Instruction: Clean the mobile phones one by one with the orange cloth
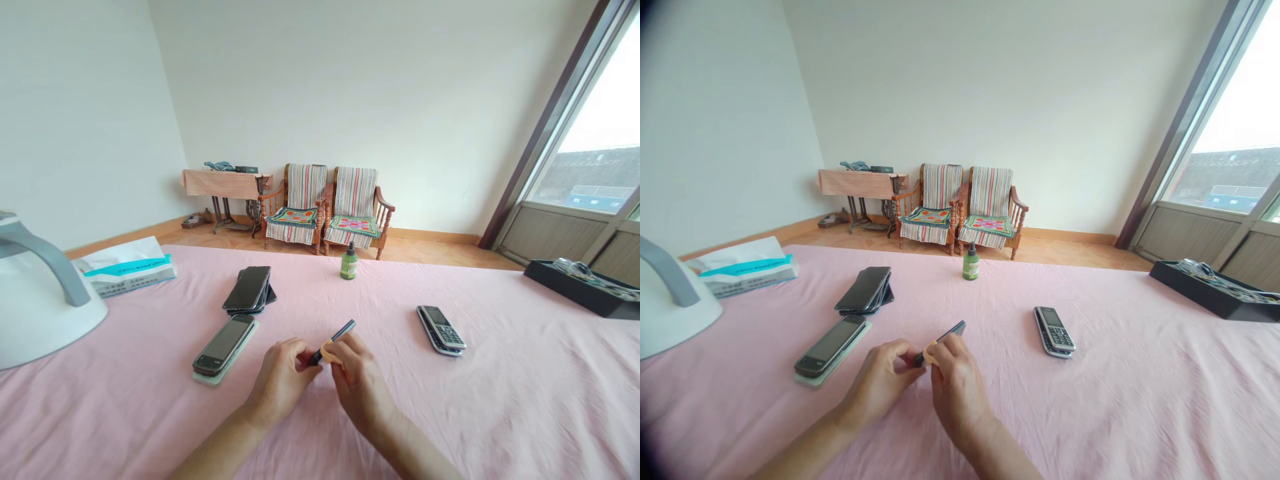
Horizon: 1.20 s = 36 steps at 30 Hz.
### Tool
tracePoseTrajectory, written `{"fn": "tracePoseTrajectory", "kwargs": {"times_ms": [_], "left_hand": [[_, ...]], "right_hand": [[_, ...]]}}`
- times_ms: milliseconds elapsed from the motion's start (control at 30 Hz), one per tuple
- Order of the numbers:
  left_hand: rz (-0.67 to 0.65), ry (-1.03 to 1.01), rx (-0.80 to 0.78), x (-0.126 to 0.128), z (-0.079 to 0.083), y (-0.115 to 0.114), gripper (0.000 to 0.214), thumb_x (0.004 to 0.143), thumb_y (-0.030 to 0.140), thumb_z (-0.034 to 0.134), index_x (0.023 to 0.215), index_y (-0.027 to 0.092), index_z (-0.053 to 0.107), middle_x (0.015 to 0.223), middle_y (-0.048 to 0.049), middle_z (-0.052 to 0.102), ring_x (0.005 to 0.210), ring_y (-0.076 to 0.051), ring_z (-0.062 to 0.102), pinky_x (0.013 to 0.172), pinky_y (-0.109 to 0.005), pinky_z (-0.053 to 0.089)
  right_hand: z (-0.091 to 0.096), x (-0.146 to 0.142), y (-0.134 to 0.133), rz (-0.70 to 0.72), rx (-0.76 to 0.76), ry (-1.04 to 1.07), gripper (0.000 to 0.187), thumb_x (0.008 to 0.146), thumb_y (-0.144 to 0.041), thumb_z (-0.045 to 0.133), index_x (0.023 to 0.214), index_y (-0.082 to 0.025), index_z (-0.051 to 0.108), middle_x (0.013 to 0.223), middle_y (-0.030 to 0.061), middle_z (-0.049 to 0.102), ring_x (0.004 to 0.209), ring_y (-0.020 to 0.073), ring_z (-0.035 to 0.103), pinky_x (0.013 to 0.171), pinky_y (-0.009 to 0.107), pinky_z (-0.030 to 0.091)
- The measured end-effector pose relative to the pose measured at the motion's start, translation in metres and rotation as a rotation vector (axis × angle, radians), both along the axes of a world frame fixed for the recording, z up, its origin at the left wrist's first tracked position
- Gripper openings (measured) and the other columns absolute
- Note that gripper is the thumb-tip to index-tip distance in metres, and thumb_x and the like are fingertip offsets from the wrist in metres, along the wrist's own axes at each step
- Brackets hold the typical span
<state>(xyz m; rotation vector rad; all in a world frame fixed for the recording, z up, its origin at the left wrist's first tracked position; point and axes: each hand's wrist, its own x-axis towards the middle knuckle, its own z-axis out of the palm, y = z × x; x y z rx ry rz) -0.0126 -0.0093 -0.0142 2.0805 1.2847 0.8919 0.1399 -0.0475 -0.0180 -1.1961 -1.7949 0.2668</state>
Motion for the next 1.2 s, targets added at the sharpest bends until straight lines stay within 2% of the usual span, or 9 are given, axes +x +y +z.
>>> {"fn": "tracePoseTrajectory", "kwargs": {"times_ms": [167,400,467,600,667,733,833,1000,1200], "left_hand": [[-0.008,-0.026,-0.01,0.0,0.001,-0.001,0.01,0.073,0.022,0.059,0.068,0.017,0.066,0.07,-0.0017,0.069,0.066,-0.017,0.062,0.061,-0.023,0.041],[0.027,0.062,0.053,0.004,-0.001,-0.001,0.004,0.067,0.017,0.063,0.065,0.017,0.066,0.066,-0.0009,0.066,0.067,-0.018,0.059,0.064,-0.025,0.041],[0.022,0.075,0.055,0.005,0.001,-0.001,0.004,0.068,0.016,0.063,0.064,0.017,0.065,0.067,-0.0007,0.066,0.068,-0.018,0.06,0.064,-0.025,0.041],[-0.01,0.001,-0.018,0.004,0.003,-0.003,0.007,0.072,0.023,0.063,0.069,0.018,0.066,0.07,-0.0008,0.068,0.067,-0.017,0.062,0.062,-0.024,0.043],[-0.013,-0.038,-0.036,0.003,0.005,-0.003,0.006,0.072,0.024,0.064,0.072,0.018,0.066,0.072,-0.0008,0.069,0.067,-0.017,0.063,0.062,-0.024,0.045],[-0.017,-0.062,-0.036,0.003,0.005,-0.002,0.007,0.07,0.019,0.064,0.077,0.018,0.065,0.074,0.0,0.07,0.068,-0.017,0.063,0.064,-0.024,0.046],[-0.062,-0.095,-0.024,0.002,0.005,0.0,0.026,0.069,0.012,0.061,0.094,0.019,0.064,0.083,0.0,0.07,0.075,-0.017,0.064,0.07,-0.025,0.048],[-0.174,-0.089,0.083,-0.002,0.001,0.003,0.051,0.075,0.012,0.058,0.124,0.025,0.053,0.118,-0.0036,0.061,0.109,-0.02,0.056,0.096,-0.035,0.042],[-0.226,0.092,0.151,-0.002,0.001,0.0,0.051,0.081,0.012,0.052,0.129,0.028,0.048,0.101,-0.0045,0.061,0.087,-0.017,0.06,0.082,-0.031,0.049]], "right_hand": [[0.0,-0.01,-0.002,0.053,-0.011,-0.032,0.028,0.077,0.001,0.042,0.08,-0.019,0.062,0.08,0.0036,0.055,0.075,0.0155,0.053,0.065,0.024,0.041],[-0.003,0.033,0.025,-0.245,-0.006,0.06,0.027,0.074,-0.001,0.045,0.084,-0.017,0.065,0.078,0.0031,0.056,0.07,0.0147,0.055,0.065,0.024,0.041],[-0.003,0.027,0.019,-0.178,-0.011,0.055,0.029,0.073,0.0,0.044,0.082,-0.018,0.064,0.078,0.0025,0.055,0.069,0.0139,0.054,0.063,0.023,0.04],[-0.001,0.005,0.001,0.095,-0.016,0.058,0.032,0.071,0.003,0.042,0.082,-0.019,0.063,0.081,0.0019,0.055,0.073,0.0124,0.054,0.064,0.021,0.041],[0.0,0.005,-0.001,0.116,-0.029,0.093,0.032,0.072,0.002,0.042,0.083,-0.019,0.063,0.082,0.0017,0.056,0.073,0.0121,0.055,0.064,0.02,0.041],[0.0,0.015,0.003,-0.001,-0.047,0.139,0.028,0.074,-0.001,0.043,0.083,-0.019,0.064,0.08,0.0014,0.056,0.071,0.0122,0.055,0.062,0.021,0.04],[-0.002,0.043,0.014,-0.231,-0.065,0.169,0.022,0.075,-0.007,0.046,0.082,-0.018,0.065,0.079,0.0015,0.058,0.069,0.0132,0.056,0.062,0.022,0.04],[-0.003,0.076,0.02,-0.398,-0.079,0.127,0.018,0.074,-0.013,0.048,0.079,-0.019,0.065,0.077,0.0008,0.06,0.067,0.0146,0.057,0.064,0.024,0.039],[-0.002,0.083,0.022,-0.438,-0.078,0.127,0.019,0.073,-0.015,0.048,0.075,-0.02,0.066,0.074,0.0001,0.06,0.065,0.014,0.056,0.063,0.023,0.038]]}}
